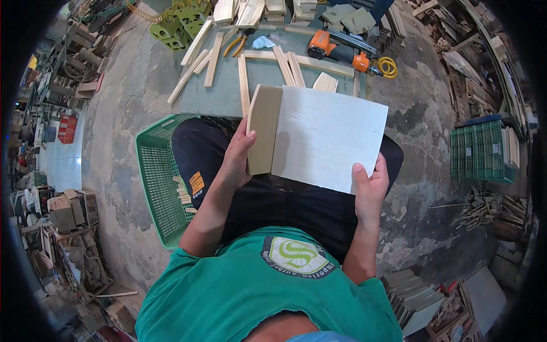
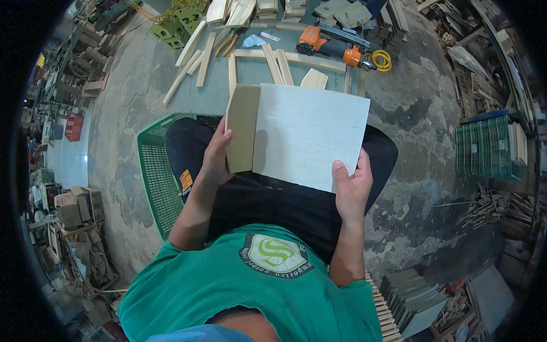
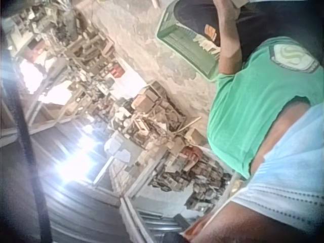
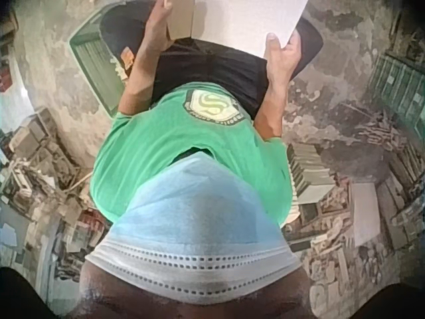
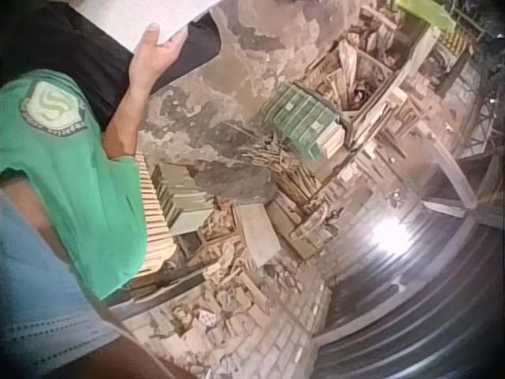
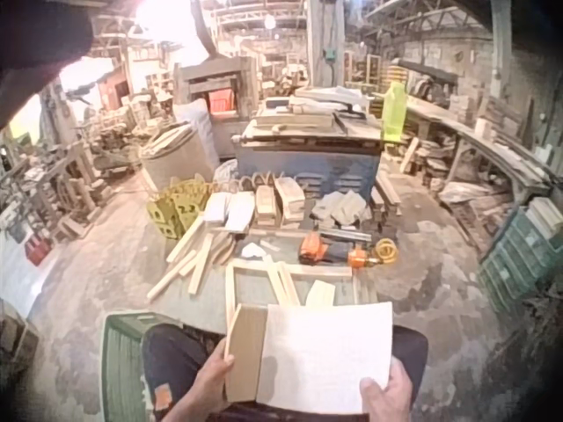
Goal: Assemble a small wooden frame or box using wooden slats, glue, and a pneumatic nail gun.
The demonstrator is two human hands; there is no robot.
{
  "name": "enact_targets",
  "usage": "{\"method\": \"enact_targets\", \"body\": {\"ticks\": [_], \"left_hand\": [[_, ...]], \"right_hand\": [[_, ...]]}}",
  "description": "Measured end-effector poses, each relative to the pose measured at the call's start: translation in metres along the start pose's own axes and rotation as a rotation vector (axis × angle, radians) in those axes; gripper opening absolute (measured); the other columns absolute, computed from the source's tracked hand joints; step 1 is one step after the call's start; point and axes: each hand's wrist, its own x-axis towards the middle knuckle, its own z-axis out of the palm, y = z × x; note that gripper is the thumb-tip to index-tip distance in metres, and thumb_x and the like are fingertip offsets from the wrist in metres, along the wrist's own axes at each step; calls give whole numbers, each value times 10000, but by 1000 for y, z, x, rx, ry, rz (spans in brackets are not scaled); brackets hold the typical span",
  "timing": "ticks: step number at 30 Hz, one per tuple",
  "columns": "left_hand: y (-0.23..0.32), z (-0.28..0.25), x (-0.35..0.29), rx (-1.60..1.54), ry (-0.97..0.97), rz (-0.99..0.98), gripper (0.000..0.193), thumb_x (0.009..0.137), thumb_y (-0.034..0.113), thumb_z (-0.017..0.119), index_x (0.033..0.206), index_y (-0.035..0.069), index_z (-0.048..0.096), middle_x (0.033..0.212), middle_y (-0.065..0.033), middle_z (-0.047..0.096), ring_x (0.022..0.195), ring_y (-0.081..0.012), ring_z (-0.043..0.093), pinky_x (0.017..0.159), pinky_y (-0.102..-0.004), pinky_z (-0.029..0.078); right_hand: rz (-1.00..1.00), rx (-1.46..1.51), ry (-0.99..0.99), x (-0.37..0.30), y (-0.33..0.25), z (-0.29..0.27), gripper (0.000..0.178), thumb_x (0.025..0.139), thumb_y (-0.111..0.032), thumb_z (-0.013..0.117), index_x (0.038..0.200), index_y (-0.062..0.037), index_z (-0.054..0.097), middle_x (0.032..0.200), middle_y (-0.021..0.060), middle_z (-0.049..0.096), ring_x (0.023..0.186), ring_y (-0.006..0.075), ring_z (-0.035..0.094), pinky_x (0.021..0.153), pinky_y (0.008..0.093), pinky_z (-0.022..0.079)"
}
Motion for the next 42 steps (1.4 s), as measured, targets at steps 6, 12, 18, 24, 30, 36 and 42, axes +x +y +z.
{"method": "enact_targets", "body": {"ticks": [6, 12, 18, 24, 30, 36, 42], "left_hand": [[-10, 0, -2, 96, 55, 64, 605, 1018, 278, 502, 1531, 54, 274, 1397, -115, 489, 1280, -203, 505, 1065, -371, 440], [-9, -4, -9, 85, 94, 56, 650, 993, 308, 538, 1530, 58, 270, 1391, -100, 487, 1279, -204, 494, 1065, -370, 432], [9, -74, -44, -48, 311, -173, 604, 957, 343, 537, 1471, 59, 399, 1343, -157, 565, 1215, -308, 583, 1024, -450, 488], [51, -115, -70, -150, 272, -67, 584, 993, 338, 476, 1459, -6, 400, 1390, -191, 550, 1250, -336, 569, 1055, -475, 472], [53, -104, -81, -111, 430, 33, 571, 993, 319, 499, 1463, 15, 383, 1370, -188, 554, 1213, -326, 595, 1015, -476, 510], [45, -86, -64, -76, 432, 80, 594, 966, 264, 506, 1492, 60, 319, 1370, -166, 529, 1229, -308, 571, 1014, -452, 505], [46, -63, -36, 130, 414, 167, 672, 912, 329, 588, 1473, 54, 342, 1344, -142, 522, 1225, -261, 547, 998, -406, 494]], "right_hand": [[0, -110, 1, -7, -10, 9, 454, 982, -113, 631, 1361, 55, 445, 1213, 112, 626, 1059, 138, 611, 936, 274, 480], [22, -123, -44, -15, -8, 17, 440, 983, -96, 619, 1360, 48, 445, 1191, 108, 628, 1053, 126, 603, 921, 266, 479], [14, -521, -326, 2, -10, 26, 357, 985, -239, 615, 1232, 19, 599, 945, 173, 713, 879, 212, 695, 827, 323, 525], [-367, -955, -345, 131, 56, 6, 502, 879, -3, 594, 1367, -99, 530, 1394, 150, 543, 1225, 343, 555, 988, 395, 486], [-911, -1524, -778, 223, 92, 35, 476, 884, -132, 604, 1351, -191, 530, 1491, 80, 447, 1404, 293, 393, 1105, 485, 377], [-766, -1592, -1195, 235, 21, 37, 253, 830, -96, 630, 1082, -78, 632, 1292, 64, 606, 1282, 303, 535, 1074, 459, 416], [214, -132, -529, 151, 19, 11, 657, 729, 1, 550, 1380, 38, 465, 1306, 170, 619, 1096, 315, 667, 977, 445, 521]]}}
